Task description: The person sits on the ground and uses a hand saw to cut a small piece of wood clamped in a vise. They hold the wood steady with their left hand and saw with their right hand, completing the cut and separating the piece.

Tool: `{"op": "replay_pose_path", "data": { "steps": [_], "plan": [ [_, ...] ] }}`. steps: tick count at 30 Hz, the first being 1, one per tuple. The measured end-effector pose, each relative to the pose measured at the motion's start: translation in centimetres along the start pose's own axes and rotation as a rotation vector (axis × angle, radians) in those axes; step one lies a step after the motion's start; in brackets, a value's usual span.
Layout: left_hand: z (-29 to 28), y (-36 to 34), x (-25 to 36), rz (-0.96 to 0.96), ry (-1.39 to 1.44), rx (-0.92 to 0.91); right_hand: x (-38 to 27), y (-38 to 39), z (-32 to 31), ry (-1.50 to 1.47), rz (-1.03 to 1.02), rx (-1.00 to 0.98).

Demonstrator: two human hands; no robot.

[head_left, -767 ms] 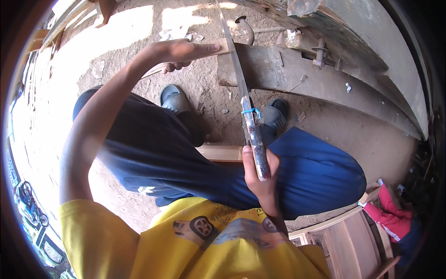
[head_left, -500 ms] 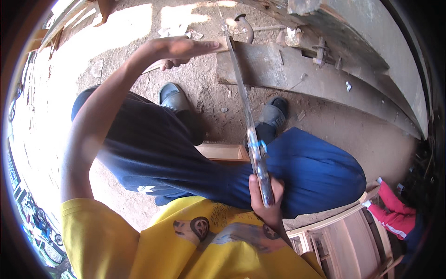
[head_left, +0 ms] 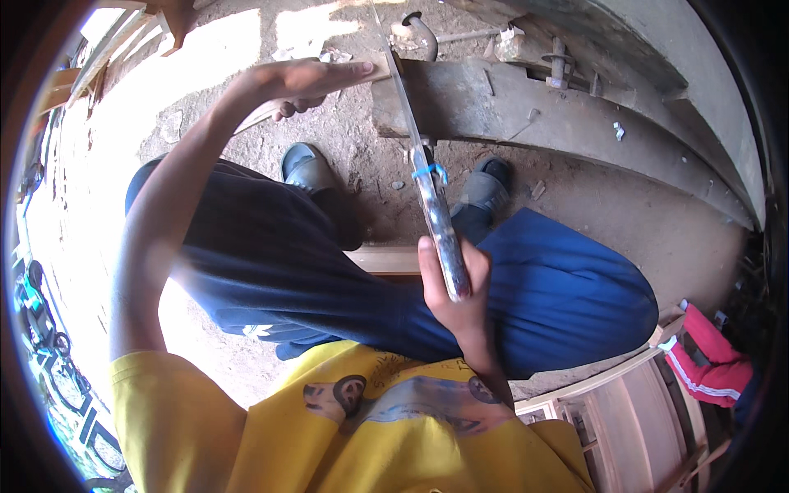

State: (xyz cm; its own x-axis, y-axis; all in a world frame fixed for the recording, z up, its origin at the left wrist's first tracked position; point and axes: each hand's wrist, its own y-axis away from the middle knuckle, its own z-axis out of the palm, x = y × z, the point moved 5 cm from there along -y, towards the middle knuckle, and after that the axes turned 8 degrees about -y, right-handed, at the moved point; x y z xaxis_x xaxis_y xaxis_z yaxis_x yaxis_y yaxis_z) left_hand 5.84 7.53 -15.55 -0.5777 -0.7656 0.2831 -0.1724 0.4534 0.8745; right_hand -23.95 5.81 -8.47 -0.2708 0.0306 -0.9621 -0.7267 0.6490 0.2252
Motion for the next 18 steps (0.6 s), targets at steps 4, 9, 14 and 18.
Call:
{"op": "replay_pose_path", "data": {
  "steps": [4,9,14,18],
  "plan": [
    [-0.2,0.5,0.4,0.067,-0.006,0.005,-0.6,4.8,-1.7,0.085,0.027,0.029],
    [0.1,0.1,1.2,-0.006,-0.037,-0.001,0.0,0.4,-0.6,0.013,-0.05,0.045],
    [0.3,1.0,0.9,0.071,0.07,0.085,-0.6,4.2,-1.4,0.092,-0.031,0.033],
    [0.5,1.0,0.3,0.038,0.014,-0.021,-0.5,2.2,-0.9,0.108,-0.044,0.004]
  ]
}}
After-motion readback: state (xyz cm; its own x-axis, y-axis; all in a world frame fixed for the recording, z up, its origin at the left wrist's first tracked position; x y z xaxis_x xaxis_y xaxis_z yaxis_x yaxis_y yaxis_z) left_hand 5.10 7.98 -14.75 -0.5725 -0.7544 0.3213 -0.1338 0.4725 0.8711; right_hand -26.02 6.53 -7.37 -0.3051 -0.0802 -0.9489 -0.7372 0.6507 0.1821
